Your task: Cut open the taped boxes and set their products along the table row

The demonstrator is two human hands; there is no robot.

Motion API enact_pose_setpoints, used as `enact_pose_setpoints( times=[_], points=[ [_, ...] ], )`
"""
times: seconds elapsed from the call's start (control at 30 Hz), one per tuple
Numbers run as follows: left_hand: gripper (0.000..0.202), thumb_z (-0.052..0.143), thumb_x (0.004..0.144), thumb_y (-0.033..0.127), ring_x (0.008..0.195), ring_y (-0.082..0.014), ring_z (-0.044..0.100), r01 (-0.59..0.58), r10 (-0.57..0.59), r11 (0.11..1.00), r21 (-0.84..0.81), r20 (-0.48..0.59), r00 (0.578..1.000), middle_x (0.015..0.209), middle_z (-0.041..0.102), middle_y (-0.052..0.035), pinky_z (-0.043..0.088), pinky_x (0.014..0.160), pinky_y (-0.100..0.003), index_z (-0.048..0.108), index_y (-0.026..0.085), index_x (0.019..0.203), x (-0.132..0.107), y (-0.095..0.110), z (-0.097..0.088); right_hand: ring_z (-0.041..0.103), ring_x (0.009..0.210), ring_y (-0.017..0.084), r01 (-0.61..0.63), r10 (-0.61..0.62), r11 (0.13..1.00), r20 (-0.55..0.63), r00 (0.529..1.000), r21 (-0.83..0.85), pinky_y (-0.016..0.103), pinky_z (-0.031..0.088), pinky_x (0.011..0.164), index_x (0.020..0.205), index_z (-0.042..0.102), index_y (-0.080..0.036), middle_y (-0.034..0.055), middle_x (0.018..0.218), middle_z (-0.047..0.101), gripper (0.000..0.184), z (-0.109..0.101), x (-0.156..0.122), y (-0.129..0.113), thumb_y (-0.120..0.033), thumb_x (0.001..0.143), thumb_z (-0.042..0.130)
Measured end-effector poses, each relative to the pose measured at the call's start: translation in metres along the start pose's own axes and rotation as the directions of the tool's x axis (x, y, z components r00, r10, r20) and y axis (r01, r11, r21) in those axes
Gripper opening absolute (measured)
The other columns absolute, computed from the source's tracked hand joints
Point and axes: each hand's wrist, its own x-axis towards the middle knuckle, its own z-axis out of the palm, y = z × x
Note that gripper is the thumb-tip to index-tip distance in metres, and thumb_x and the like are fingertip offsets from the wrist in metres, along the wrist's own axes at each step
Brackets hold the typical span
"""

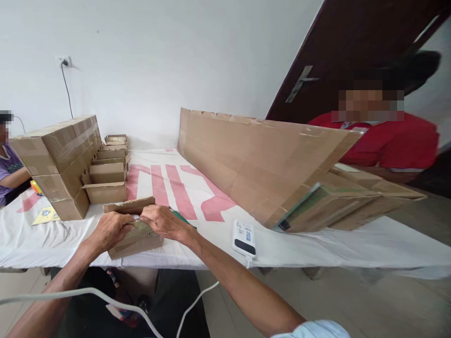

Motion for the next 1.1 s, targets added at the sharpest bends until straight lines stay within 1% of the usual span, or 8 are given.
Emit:
enact_pose_setpoints(
  times=[0.1,0.2,0.33,0.43,0.53,0.67,0.83,1.1],
  points=[
    [0.021,0.066,0.097,0.026,0.094,-0.0282,0.076,0.088,-0.088,0.996,-0.021,0.021,0.996,0.1,0.083,-0.01,0.048,0.075,-0.031,0.084,0.023,0.107,-0.003,-0.006,-0.003,0.067,0.085,0.018,-0.036,0.043,0.997,-0.108,0.993,0.069,0.029,0.049,0.08,0.09,0.072,-0.02,0.0047,0.09,0.073,0.033,-0.015,-0.011,0.01,-0.02,0.111,0.047],
    [0.021,0.064,0.099,0.029,0.096,-0.0266,0.075,0.1,-0.098,0.992,-0.082,0.033,0.995,0.102,0.083,-0.008,0.047,0.077,-0.03,0.084,0.025,0.103,-0.004,-0.011,-0.003,0.069,0.089,0.019,-0.052,0.075,0.991,-0.183,0.98,0.126,0.031,0.052,0.083,0.098,0.074,-0.02,0.006,0.093,0.075,0.023,-0.023,-0.021,0.017,-0.022,0.109,0.054],
    [0.022,0.062,0.1,0.029,0.085,-0.0234,0.073,0.107,-0.105,0.992,-0.066,0.035,0.994,0.092,0.081,-0.0067,0.043,0.072,-0.029,0.082,0.023,0.092,-0.003,-0.012,-0.002,0.07,0.098,0.021,0.007,0.009,0.995,-0.153,0.988,0.1,0.034,0.054,0.089,0.108,0.075,-0.022,0.0075,0.103,0.076,0.011,-0.011,-0.023,0.015,-0.018,0.101,0.067],
    [0.028,0.06,0.101,0.03,0.079,-0.0222,0.072,0.099,-0.097,0.995,-0.023,0.059,0.993,0.083,0.078,-0.0063,0.041,0.069,-0.028,0.08,0.022,0.083,-0.003,-0.012,-0.002,0.069,0.092,0.02,0.01,-0.001,0.997,-0.123,0.992,0.073,0.031,0.053,0.085,0.094,0.074,-0.022,0.0054,0.094,0.075,0.017,0.0,-0.019,0.012,-0.012,0.102,0.063],
    [0.02,0.064,0.099,0.032,0.09,-0.0257,0.075,0.098,-0.098,0.995,-0.002,0.046,0.994,0.095,0.082,-0.0082,0.046,0.074,-0.03,0.082,0.023,0.1,-0.004,-0.011,-0.003,0.066,0.084,0.018,-0.004,0.011,0.998,-0.104,0.994,0.064,0.029,0.049,0.079,0.085,0.071,-0.021,0.0028,0.084,0.071,0.023,0.001,-0.017,0.012,-0.01,0.102,0.061],
    [0.031,0.067,0.097,0.031,0.106,-0.0311,0.076,0.065,-0.064,0.997,0.038,-0.012,0.998,0.12,0.082,-0.011,0.052,0.085,-0.034,0.079,0.026,0.126,0.002,0.0,-0.005,0.063,0.083,0.017,-0.002,0.009,0.997,-0.092,0.996,0.073,0.028,0.047,0.078,0.083,0.069,-0.021,0.0021,0.084,0.069,0.024,-0.003,-0.015,0.01,-0.011,0.103,0.06],
    [0.027,0.057,0.1,0.021,0.101,-0.0302,0.078,-0.012,0.005,0.997,0.082,0.077,0.997,0.112,0.084,-0.0102,0.051,0.078,-0.032,0.083,0.025,0.109,0.018,0.018,-0.006,0.062,0.082,0.016,-0.009,0.019,0.996,-0.105,0.994,0.094,0.027,0.046,0.077,0.082,0.066,-0.02,0.0016,0.083,0.067,0.024,-0.005,-0.016,0.006,-0.015,0.105,0.06],
    [0.027,0.054,0.1,0.021,0.086,-0.0269,0.074,-0.005,-0.006,0.996,0.088,0.123,0.992,0.091,0.081,-0.0111,0.037,0.066,-0.031,0.076,0.019,0.085,0.024,0.02,-0.009,0.061,0.079,0.016,0.005,0.009,0.995,-0.138,0.99,0.099,0.027,0.044,0.075,0.079,0.063,-0.021,0.0009,0.08,0.065,0.026,-0.004,-0.015,0.006,-0.012,0.104,0.06]
  ],
)
